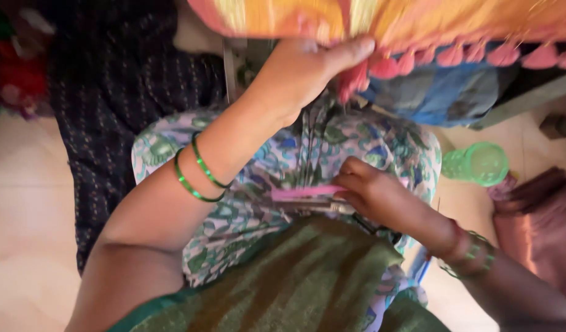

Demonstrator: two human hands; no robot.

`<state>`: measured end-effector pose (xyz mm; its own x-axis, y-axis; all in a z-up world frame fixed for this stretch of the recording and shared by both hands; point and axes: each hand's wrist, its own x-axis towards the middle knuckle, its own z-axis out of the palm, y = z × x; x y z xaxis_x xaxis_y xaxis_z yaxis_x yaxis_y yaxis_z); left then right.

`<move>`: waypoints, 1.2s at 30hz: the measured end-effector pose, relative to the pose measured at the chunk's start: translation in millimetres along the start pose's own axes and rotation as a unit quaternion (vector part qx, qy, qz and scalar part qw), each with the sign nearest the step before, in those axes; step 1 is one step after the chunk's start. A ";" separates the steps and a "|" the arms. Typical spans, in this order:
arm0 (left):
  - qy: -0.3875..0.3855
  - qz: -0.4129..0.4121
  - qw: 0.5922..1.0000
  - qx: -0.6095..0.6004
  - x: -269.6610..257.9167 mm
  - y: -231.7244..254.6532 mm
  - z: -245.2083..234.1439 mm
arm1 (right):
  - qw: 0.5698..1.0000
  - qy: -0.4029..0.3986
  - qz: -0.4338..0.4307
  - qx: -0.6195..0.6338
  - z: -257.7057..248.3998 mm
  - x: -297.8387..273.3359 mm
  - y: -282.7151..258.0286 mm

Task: Attaching decorative tassels to the edge of a saree using a needle, thread, and comb.

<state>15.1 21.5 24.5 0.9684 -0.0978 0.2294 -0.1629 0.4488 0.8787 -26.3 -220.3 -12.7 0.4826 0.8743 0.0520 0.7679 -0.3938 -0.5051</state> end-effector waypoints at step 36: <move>0.088 -0.221 0.935 0.265 10.1 39.3 -0.9 | 0.785 0.236 -0.224 -0.526 -122.0 19.9 -5.3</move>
<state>18.7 39.0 60.9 0.9717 -0.0014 -0.2363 0.2348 -0.1081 0.9660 30.6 -235.4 96.1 -0.0241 0.8874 0.4603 0.7080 -0.3100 0.6345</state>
